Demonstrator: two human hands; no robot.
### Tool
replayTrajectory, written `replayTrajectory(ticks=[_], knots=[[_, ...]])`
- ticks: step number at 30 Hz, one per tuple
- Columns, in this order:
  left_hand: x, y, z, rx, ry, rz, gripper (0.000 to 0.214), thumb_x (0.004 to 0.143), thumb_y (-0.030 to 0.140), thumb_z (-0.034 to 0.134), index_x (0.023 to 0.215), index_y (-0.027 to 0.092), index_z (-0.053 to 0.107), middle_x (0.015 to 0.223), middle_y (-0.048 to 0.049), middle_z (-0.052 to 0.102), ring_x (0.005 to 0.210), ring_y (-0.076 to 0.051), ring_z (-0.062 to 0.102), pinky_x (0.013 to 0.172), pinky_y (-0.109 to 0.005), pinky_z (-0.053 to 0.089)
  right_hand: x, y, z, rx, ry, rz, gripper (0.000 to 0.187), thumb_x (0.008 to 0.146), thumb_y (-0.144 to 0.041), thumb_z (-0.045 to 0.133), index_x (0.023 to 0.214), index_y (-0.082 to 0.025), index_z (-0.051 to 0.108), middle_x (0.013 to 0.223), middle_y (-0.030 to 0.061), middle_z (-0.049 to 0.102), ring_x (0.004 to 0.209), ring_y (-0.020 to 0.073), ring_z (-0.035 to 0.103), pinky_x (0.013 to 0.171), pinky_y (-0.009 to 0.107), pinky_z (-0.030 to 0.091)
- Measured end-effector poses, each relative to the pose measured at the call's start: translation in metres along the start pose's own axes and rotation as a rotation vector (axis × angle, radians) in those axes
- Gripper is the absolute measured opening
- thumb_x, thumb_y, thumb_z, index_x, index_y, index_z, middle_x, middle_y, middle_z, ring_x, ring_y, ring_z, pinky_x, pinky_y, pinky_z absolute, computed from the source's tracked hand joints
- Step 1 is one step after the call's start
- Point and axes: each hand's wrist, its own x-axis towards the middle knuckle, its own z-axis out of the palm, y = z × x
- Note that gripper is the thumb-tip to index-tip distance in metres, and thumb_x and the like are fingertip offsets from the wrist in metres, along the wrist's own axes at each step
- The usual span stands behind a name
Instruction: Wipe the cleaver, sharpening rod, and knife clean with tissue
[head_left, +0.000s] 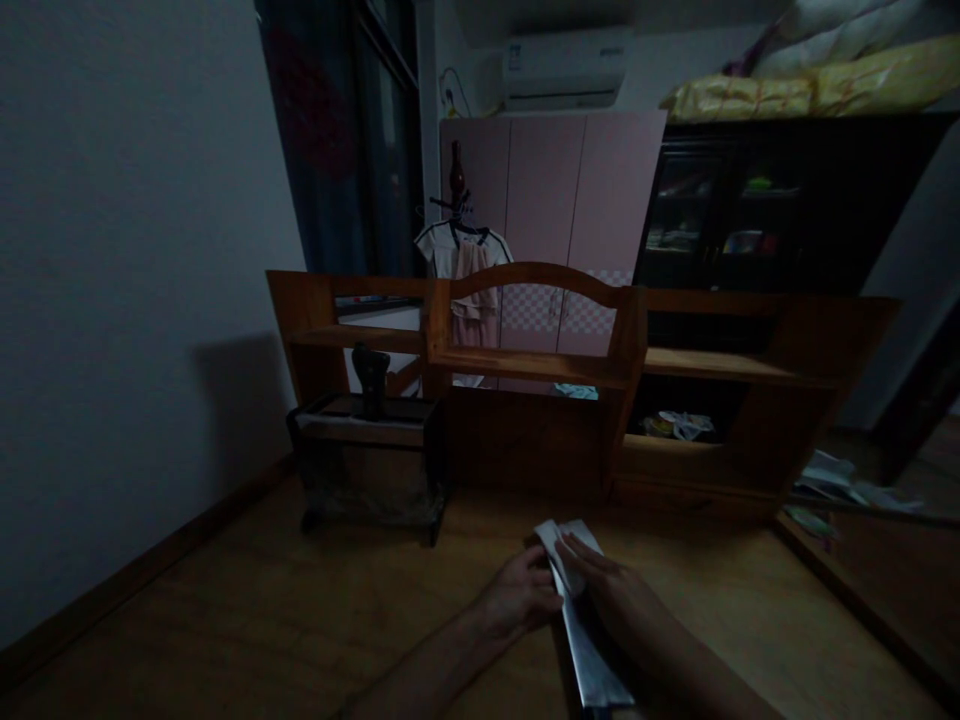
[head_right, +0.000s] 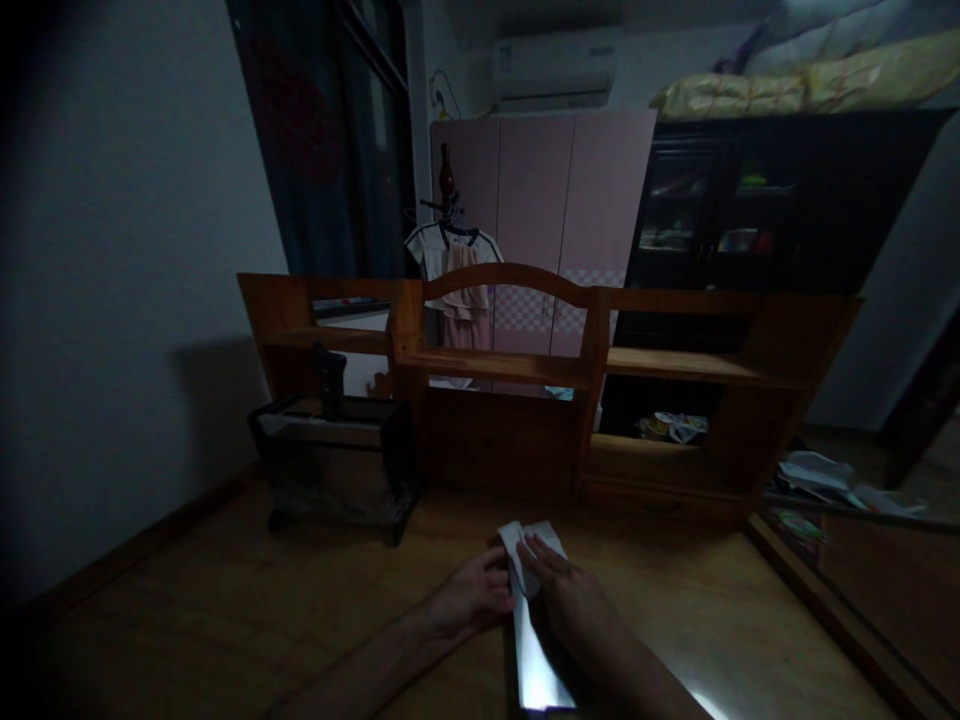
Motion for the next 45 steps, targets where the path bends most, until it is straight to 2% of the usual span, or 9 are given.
replayTrajectory(ticks=[3, 6, 11, 16, 24, 28, 33, 41, 45], knots=[[0.001, -0.003, -0.001, 0.062, 0.035, 0.032, 0.052, 0.049, 0.011, 0.083, 0.098, 0.008, 0.064, 0.092, -0.0156, 0.069, 0.078, -0.022, 0.067, 0.072, -0.030, 0.048, -0.016, 0.013, -0.009, -0.113, -0.061, 0.024, 0.069, 0.076, -0.006, 0.042, 0.141, -0.027, 0.040, 0.145, 0.0012, 0.036, 0.129, 0.0240, 0.043, 0.108, 0.038, 0.037], [-0.002, -0.002, 0.001, 0.131, 0.004, 0.064, 0.046, 0.057, 0.016, 0.082, 0.099, 0.009, 0.064, 0.094, -0.0140, 0.068, 0.080, -0.021, 0.066, 0.074, -0.028, 0.048, -0.025, 0.015, -0.018, -0.166, -0.047, 0.107, 0.063, 0.080, -0.011, 0.044, 0.141, -0.026, 0.040, 0.143, 0.0035, 0.041, 0.126, 0.0259, 0.047, 0.107, 0.040, 0.039], [-0.007, -0.004, 0.007, 0.301, 0.039, 0.083, 0.049, 0.069, 0.026, 0.076, 0.111, 0.016, 0.053, 0.074, -0.0010, 0.063, 0.063, -0.015, 0.063, 0.059, -0.024, 0.049, -0.018, -0.018, -0.028, -0.171, 0.018, 0.011, 0.055, 0.093, -0.030, 0.043, 0.146, -0.028, 0.028, 0.150, 0.0016, 0.027, 0.138, 0.0260, 0.027, 0.113, 0.046, 0.026], [-0.008, -0.008, 0.005, 0.391, -0.014, 0.110, 0.055, 0.072, 0.028, 0.072, 0.119, 0.018, 0.046, 0.077, -0.0010, 0.062, 0.063, -0.017, 0.064, 0.056, -0.025, 0.051, -0.012, -0.041, -0.018, -0.106, -0.140, -0.086, 0.055, 0.095, -0.037, 0.043, 0.146, -0.031, 0.024, 0.151, -0.0016, 0.023, 0.139, 0.0241, 0.023, 0.116, 0.045, 0.019], [-0.011, -0.008, 0.007, 0.409, 0.039, 0.077, 0.046, 0.070, 0.025, 0.071, 0.110, 0.016, 0.050, 0.074, 0.0001, 0.060, 0.059, -0.017, 0.063, 0.054, -0.029, 0.053, -0.018, 0.013, -0.017, -0.231, -0.010, 0.073, 0.044, 0.097, -0.037, 0.036, 0.140, -0.028, 0.042, 0.144, 0.0022, 0.040, 0.135, 0.0253, 0.033, 0.114, 0.046, 0.026], [-0.010, -0.009, 0.006, 0.452, 0.017, 0.104, 0.054, 0.066, 0.024, 0.077, 0.111, 0.016, 0.049, 0.073, 0.0010, 0.061, 0.059, -0.014, 0.061, 0.056, -0.024, 0.049, -0.014, -0.003, -0.018, -0.179, 0.056, 0.046, 0.049, 0.098, -0.038, 0.034, 0.145, -0.029, 0.029, 0.151, -0.0008, 0.026, 0.140, 0.0229, 0.022, 0.116, 0.046, 0.021], [-0.008, -0.012, 0.006, 0.447, -0.008, 0.131, 0.064, 0.063, 0.015, 0.076, 0.119, 0.018, 0.045, 0.076, 0.0008, 0.061, 0.064, -0.013, 0.062, 0.056, -0.020, 0.046, -0.009, -0.033, -0.008, -0.156, -0.126, -0.070, 0.051, 0.098, -0.038, 0.034, 0.147, -0.032, 0.020, 0.153, -0.0035, 0.019, 0.141, 0.0216, 0.017, 0.117, 0.045, 0.015], [-0.006, -0.014, 0.004, 0.500, 0.037, 0.116, 0.059, 0.063, 0.024, 0.080, 0.111, 0.015, 0.048, 0.071, 0.0026, 0.060, 0.058, -0.013, 0.060, 0.053, -0.022, 0.047, -0.013, 0.020, -0.006, -0.305, 0.003, 0.035, 0.049, 0.098, -0.041, 0.034, 0.143, -0.022, 0.036, 0.145, 0.0078, 0.038, 0.136, 0.0261, 0.032, 0.113, 0.050, 0.026], [-0.004, -0.017, 0.003, 0.459, 0.015, 0.130, 0.061, 0.063, 0.022, 0.079, 0.114, 0.016, 0.046, 0.074, 0.0022, 0.060, 0.060, -0.013, 0.061, 0.055, -0.022, 0.047, -0.012, 0.012, -0.009, -0.308, 0.078, 0.047, 0.053, 0.098, -0.042, 0.033, 0.147, -0.022, 0.026, 0.151, 0.0057, 0.025, 0.140, 0.0240, 0.021, 0.114, 0.049, 0.023]])
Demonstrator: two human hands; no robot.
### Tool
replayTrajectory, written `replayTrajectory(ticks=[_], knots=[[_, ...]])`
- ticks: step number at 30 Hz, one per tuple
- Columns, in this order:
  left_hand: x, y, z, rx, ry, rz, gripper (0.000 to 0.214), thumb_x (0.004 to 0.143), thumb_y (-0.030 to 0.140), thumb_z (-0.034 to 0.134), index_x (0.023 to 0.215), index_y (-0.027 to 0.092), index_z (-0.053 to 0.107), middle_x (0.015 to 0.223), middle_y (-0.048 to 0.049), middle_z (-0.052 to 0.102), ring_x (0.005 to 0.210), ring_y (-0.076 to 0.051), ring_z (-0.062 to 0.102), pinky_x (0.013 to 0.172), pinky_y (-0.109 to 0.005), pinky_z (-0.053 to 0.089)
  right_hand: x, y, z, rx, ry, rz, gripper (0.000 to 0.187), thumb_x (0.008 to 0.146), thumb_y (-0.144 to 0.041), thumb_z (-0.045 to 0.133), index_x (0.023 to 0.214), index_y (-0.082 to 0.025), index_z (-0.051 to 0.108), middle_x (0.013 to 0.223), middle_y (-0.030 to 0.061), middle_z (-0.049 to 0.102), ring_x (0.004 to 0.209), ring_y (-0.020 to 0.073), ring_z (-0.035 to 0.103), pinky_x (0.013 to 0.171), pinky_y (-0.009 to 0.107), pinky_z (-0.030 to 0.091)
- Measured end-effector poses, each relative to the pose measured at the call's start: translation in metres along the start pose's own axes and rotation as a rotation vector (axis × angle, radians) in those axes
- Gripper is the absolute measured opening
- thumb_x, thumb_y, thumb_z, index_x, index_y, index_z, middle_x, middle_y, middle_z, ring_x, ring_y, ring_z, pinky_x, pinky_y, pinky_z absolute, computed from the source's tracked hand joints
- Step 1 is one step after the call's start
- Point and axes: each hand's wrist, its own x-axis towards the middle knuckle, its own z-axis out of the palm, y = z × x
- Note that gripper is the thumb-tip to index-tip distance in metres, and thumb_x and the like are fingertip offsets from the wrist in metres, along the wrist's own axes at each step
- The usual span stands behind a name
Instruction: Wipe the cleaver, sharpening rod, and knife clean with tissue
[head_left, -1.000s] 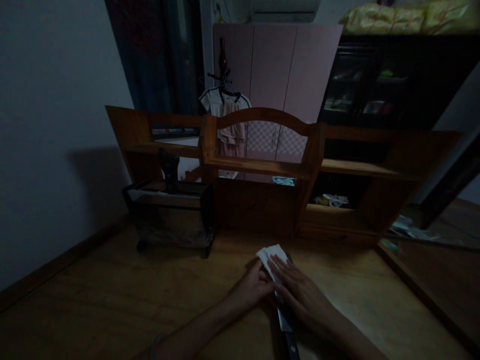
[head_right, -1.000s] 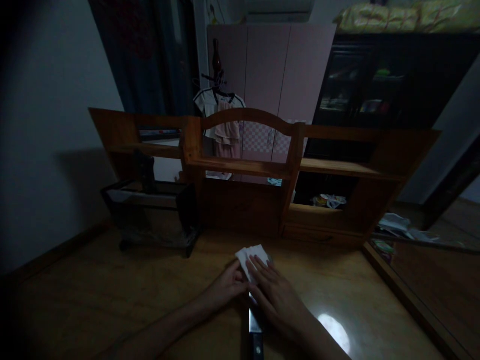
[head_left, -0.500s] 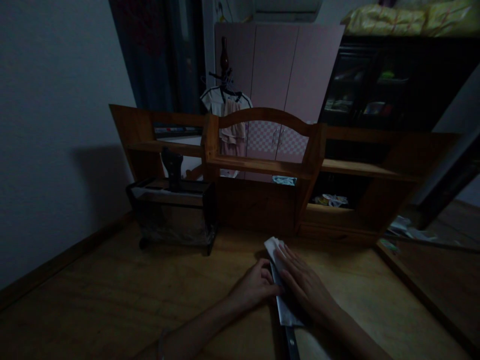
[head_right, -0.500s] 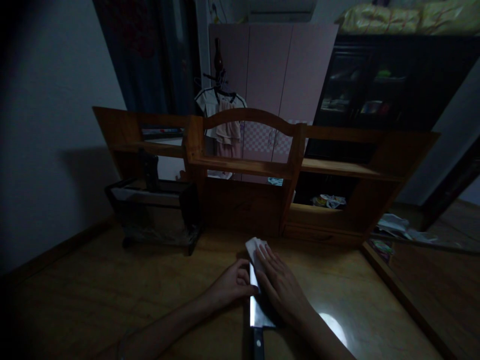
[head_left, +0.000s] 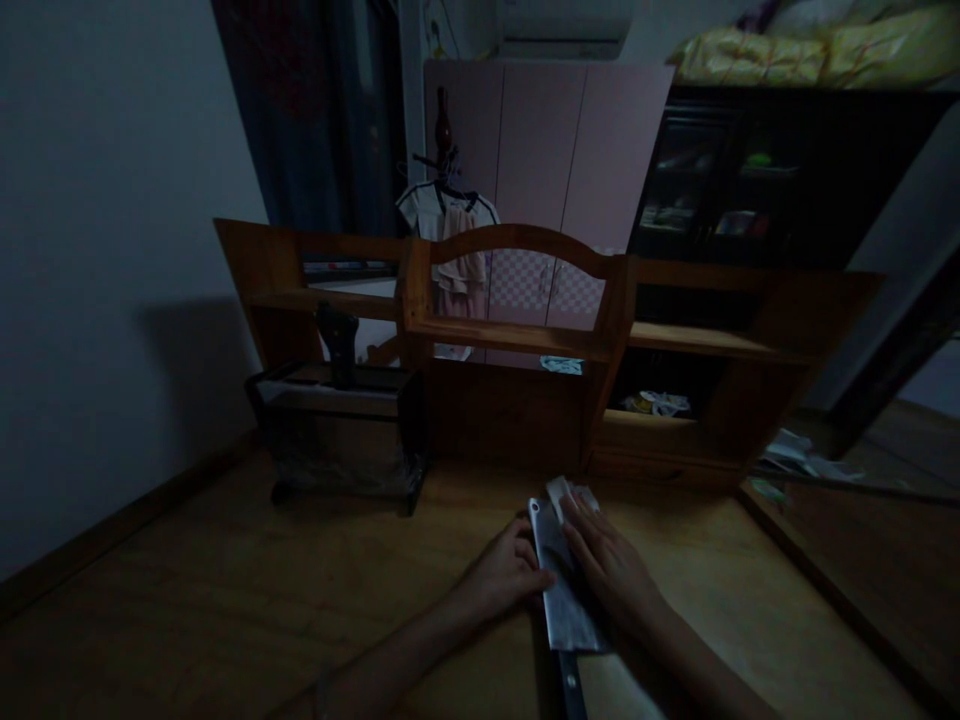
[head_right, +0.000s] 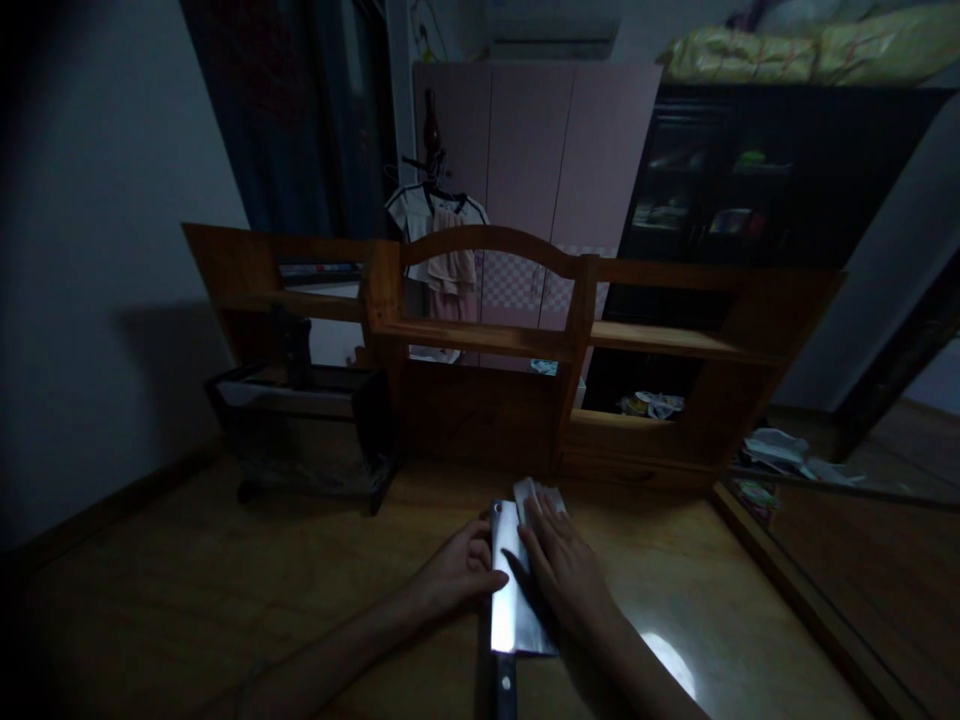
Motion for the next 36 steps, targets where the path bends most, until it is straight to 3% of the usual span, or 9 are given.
replayTrajectory(ticks=[4, 9, 14, 18, 23, 27, 33, 36], knots=[[0.001, 0.004, 0.007, -0.032, 0.024, -0.020, 0.065, 0.063, 0.018, 0.077, 0.118, 0.016, 0.044, 0.078, 0.0002, 0.061, 0.063, -0.014, 0.062, 0.055, -0.021, 0.046, 0.004, -0.036, -0.014, 0.065, -0.074, -0.122, 0.057, 0.098, -0.042, 0.033, 0.149, -0.029, 0.011, 0.155, -0.0016, 0.012, 0.143, 0.0208, 0.009, 0.117, 0.047, 0.013], [-0.002, 0.015, 0.014, -0.048, -0.028, 0.067, 0.076, 0.066, 0.013, 0.072, 0.132, 0.018, 0.034, 0.094, -0.0043, 0.062, 0.077, -0.016, 0.062, 0.064, -0.022, 0.046, 0.015, -0.053, -0.014, 0.191, -0.199, -0.095, 0.049, 0.099, -0.044, 0.029, 0.147, -0.034, 0.019, 0.153, -0.0037, 0.019, 0.142, 0.0218, 0.012, 0.116, 0.050, 0.010], [-0.004, 0.013, 0.011, 0.081, 0.025, 0.061, 0.061, 0.069, 0.014, 0.070, 0.123, 0.016, 0.042, 0.088, -0.0036, 0.061, 0.077, -0.016, 0.060, 0.062, -0.022, 0.045, 0.023, -0.047, -0.007, 0.294, -0.155, 0.017, 0.045, 0.100, -0.044, 0.022, 0.144, -0.033, 0.030, 0.151, -0.0034, 0.026, 0.141, 0.0200, 0.019, 0.116, 0.046, 0.017], [-0.004, 0.012, 0.011, 0.059, -0.013, 0.061, 0.042, 0.072, 0.017, 0.067, 0.108, 0.015, 0.046, 0.082, -0.0022, 0.059, 0.068, -0.013, 0.058, 0.058, -0.021, 0.043, 0.020, -0.036, 0.001, 0.182, -0.098, 0.055, 0.050, 0.099, -0.045, 0.028, 0.145, -0.027, 0.028, 0.150, -0.0002, 0.028, 0.141, 0.0207, 0.019, 0.117, 0.045, 0.016], [-0.003, 0.019, 0.015, 0.004, -0.047, 0.065, 0.049, 0.071, 0.023, 0.068, 0.113, 0.015, 0.043, 0.078, -0.0007, 0.057, 0.062, -0.012, 0.055, 0.057, -0.022, 0.042, 0.014, -0.010, 0.003, 0.205, -0.007, 0.129, 0.048, 0.098, -0.045, 0.030, 0.142, -0.026, 0.038, 0.145, 0.0021, 0.039, 0.137, 0.0216, 0.030, 0.116, 0.046, 0.021], [0.002, 0.011, 0.013, 0.045, -0.037, 0.095, 0.056, 0.068, 0.028, 0.073, 0.115, 0.016, 0.043, 0.077, -0.0003, 0.057, 0.066, -0.013, 0.056, 0.058, -0.022, 0.040, 0.015, -0.003, -0.001, 0.294, 0.020, 0.178, 0.047, 0.098, -0.046, 0.030, 0.139, -0.027, 0.043, 0.144, 0.0009, 0.042, 0.135, 0.0195, 0.034, 0.115, 0.041, 0.025], [0.016, -0.006, 0.001, 0.059, -0.012, -0.047, 0.074, 0.055, 0.040, 0.083, 0.115, 0.019, 0.045, 0.072, 0.0011, 0.057, 0.061, -0.013, 0.055, 0.054, -0.021, 0.035, 0.018, -0.001, 0.005, 0.280, 0.005, 0.172, 0.049, 0.098, -0.046, 0.029, 0.141, -0.025, 0.039, 0.147, 0.0013, 0.034, 0.138, 0.0207, 0.027, 0.115, 0.042, 0.023], [0.022, -0.007, -0.005, -0.014, 0.050, -0.164, 0.062, 0.064, 0.057, 0.072, 0.109, 0.020, 0.051, 0.066, 0.0016, 0.057, 0.062, -0.015, 0.057, 0.057, -0.022, 0.037, 0.023, 0.003, 0.006, 0.240, -0.074, 0.152, 0.052, 0.097, -0.047, 0.027, 0.141, -0.022, 0.039, 0.147, 0.0031, 0.032, 0.138, 0.0225, 0.027, 0.115, 0.042, 0.024]])
